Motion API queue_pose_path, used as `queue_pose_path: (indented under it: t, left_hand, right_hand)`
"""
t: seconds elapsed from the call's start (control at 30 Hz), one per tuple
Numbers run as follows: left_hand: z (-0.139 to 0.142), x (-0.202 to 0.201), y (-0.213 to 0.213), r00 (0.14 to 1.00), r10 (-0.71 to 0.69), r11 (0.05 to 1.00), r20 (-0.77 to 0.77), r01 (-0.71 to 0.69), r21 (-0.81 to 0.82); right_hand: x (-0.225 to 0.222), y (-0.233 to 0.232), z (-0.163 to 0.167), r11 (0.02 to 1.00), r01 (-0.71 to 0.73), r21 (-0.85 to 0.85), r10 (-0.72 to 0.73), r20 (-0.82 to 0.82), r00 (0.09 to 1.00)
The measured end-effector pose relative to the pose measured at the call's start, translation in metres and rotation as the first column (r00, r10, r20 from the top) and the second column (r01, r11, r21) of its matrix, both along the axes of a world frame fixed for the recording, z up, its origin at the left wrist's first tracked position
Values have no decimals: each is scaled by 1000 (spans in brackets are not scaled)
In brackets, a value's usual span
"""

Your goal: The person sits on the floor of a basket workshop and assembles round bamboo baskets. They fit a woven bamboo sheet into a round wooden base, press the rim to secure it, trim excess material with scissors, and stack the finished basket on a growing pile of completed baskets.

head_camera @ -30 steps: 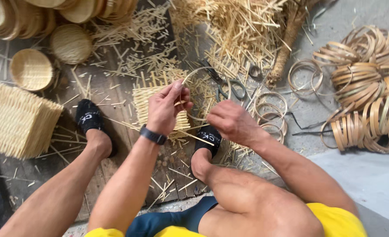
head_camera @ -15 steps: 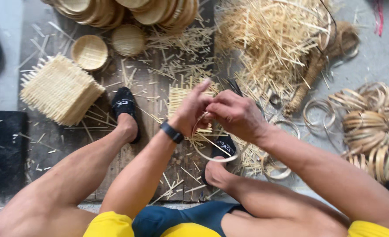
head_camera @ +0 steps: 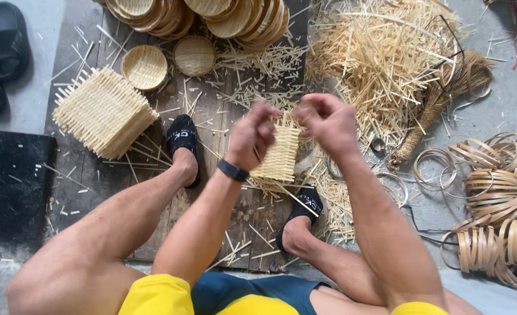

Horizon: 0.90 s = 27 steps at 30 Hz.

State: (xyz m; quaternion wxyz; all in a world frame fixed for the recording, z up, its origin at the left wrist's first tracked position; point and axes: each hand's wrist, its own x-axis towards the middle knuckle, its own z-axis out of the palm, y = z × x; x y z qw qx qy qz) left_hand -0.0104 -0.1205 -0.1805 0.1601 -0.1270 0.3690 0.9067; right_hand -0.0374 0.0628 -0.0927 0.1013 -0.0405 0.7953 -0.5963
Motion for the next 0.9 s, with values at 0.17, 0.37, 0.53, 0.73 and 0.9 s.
queue_pose_path:
  t: [0.17,0.37,0.53,0.73,0.9]
  left_hand:
    - [1,-9,-25,987,144,907,65,-158,390]
    - [1,-12,-24,956,-194,981,219,189,42]
    - [-10,-8,-17,940,-201,971,274,228,-71]
    - [-27,-15,-23,966,-3,999,260,-10,51]
    - [-79,-20,-16,917,248,961,311,-192,-200]
  right_hand:
    - [7,12,-27,708,219,-672,142,439,887]
    - [0,25,-76,675,220,-704,312,543,779]
    - [-1,31,-93,704,212,-678,293,550,782]
    - [0,44,-92,824,110,-556,185,446,876]
    - [-4,41,-137,976,191,-105,-141,364,921]
